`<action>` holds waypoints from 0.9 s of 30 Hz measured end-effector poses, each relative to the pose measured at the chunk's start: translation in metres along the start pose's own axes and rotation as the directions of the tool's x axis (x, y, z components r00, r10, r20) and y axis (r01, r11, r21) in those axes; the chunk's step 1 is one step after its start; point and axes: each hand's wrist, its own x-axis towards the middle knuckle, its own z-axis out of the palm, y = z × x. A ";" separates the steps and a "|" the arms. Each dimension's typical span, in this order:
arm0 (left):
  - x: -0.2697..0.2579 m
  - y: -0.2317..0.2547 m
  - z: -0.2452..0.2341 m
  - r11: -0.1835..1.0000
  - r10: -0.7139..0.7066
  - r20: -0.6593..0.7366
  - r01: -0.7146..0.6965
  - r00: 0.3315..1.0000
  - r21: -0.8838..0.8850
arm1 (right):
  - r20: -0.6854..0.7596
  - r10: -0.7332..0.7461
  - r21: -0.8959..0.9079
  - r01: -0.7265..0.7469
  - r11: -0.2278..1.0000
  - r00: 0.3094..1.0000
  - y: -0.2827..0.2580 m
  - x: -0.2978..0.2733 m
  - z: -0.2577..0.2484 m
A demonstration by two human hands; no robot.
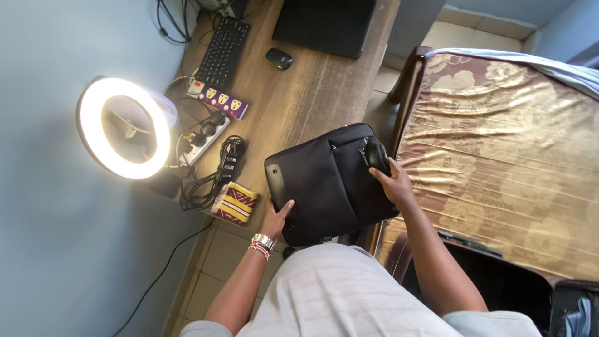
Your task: The person places a laptop on a desk, then removes a flashlight, a water bottle, and a black bag from a suitcase. They place the flashlight and water bottle on the desk, then open the bag and remove several notebooks and papers, stacking them on the desk.
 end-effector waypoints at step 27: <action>0.052 -0.048 0.024 0.991 0.078 -0.253 -0.103 0.964 -0.087 | 0.294 -0.007 -0.055 0.024 0.998 0.956 -0.053 0.082 0.019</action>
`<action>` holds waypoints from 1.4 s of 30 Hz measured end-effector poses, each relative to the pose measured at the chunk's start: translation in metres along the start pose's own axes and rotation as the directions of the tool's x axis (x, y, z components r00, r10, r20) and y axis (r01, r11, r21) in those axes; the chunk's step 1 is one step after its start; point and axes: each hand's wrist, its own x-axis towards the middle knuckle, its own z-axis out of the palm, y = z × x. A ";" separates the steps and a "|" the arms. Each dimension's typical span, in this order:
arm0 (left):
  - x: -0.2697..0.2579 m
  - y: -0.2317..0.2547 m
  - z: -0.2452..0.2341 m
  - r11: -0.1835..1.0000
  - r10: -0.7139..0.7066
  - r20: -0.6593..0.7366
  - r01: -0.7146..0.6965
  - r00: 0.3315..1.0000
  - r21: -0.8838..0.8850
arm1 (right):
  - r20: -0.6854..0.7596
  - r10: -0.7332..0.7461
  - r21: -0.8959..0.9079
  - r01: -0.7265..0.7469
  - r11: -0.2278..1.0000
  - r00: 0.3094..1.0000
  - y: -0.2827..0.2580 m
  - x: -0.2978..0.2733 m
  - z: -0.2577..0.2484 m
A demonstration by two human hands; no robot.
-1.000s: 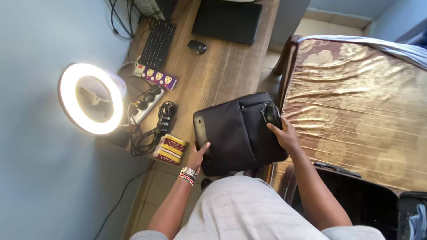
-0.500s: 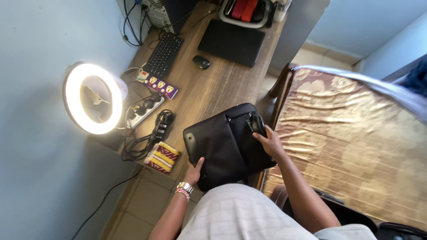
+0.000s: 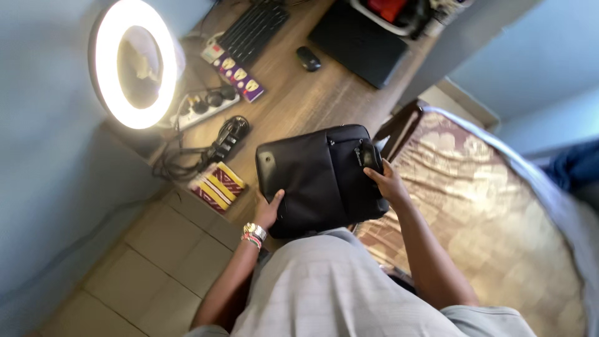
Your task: The person places a laptop on a desk, then removes a flashlight, a water bottle, and a black bag from a suitcase. They place the flashlight and water bottle on the desk, then open the bag and remove several notebooks and papers, stacking them on the desk.
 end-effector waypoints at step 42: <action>0.073 0.059 0.048 1.000 -0.013 -0.393 0.016 0.920 0.004 | 0.353 0.476 0.311 -0.581 0.752 0.806 0.067 0.223 -0.078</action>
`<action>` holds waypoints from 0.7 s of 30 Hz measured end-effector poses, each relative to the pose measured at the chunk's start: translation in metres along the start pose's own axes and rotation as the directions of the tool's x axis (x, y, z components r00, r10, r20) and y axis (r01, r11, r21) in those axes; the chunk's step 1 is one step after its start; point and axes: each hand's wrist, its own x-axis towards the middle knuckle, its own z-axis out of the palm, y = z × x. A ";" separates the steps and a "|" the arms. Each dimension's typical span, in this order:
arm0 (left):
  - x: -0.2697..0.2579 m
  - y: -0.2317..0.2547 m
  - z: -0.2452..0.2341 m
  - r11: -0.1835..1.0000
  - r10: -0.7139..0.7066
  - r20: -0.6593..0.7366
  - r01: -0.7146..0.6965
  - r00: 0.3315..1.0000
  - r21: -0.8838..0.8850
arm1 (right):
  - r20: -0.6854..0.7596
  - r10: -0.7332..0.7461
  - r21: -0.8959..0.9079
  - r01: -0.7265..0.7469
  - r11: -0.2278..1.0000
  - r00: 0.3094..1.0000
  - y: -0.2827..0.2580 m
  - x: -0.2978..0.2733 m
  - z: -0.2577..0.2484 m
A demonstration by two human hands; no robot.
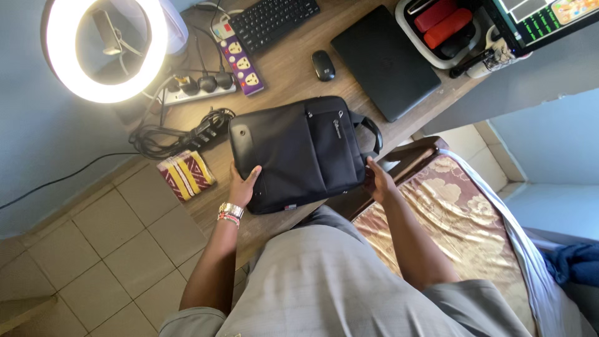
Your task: The person places a laptop on a desk, then removes a flashlight, a water bottle, and a black bag from a suitcase. They place the flashlight and water bottle on the desk, then open the bag and remove several notebooks and papers, stacking them on the desk.
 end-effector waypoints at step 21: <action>-0.018 0.011 0.004 0.955 -0.144 -0.071 0.120 0.987 -0.270 | 0.058 -0.023 -0.105 0.029 0.994 0.998 -0.057 0.030 0.013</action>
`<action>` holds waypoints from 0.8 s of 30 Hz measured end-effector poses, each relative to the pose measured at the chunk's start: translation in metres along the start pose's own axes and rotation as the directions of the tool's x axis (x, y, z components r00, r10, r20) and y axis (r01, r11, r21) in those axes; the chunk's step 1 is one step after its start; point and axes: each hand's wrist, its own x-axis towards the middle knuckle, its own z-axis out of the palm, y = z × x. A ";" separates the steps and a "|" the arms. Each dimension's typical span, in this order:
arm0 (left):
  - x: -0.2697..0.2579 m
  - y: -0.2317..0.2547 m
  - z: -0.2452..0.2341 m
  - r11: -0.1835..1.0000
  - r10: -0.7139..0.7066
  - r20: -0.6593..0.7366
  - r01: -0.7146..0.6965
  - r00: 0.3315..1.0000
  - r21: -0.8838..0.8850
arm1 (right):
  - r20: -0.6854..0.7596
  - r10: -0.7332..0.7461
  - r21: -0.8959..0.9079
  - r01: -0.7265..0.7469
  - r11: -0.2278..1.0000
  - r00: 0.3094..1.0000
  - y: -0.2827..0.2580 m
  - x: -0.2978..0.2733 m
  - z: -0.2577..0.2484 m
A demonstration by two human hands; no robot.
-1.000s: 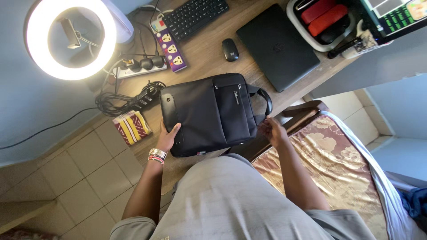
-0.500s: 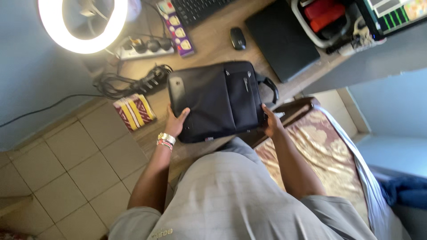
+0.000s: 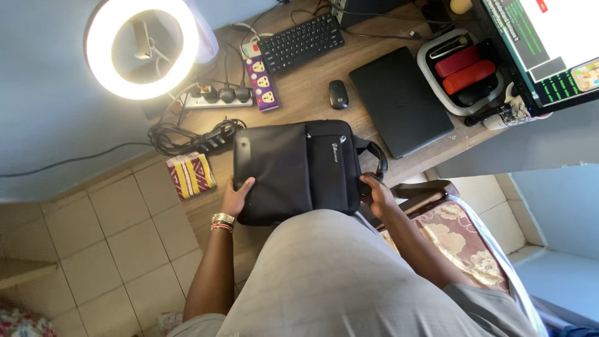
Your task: The person places a laptop on a desk, then removes a flashlight, a water bottle, and a black bag from a suitcase. They place the flashlight and water bottle on the desk, then open the bag and remove several notebooks and papers, stacking them on the desk.
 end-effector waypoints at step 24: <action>0.078 0.036 0.038 0.974 -0.205 0.772 0.047 0.602 0.222 | 0.751 -0.460 -0.218 0.835 0.505 0.474 -0.094 -0.284 0.192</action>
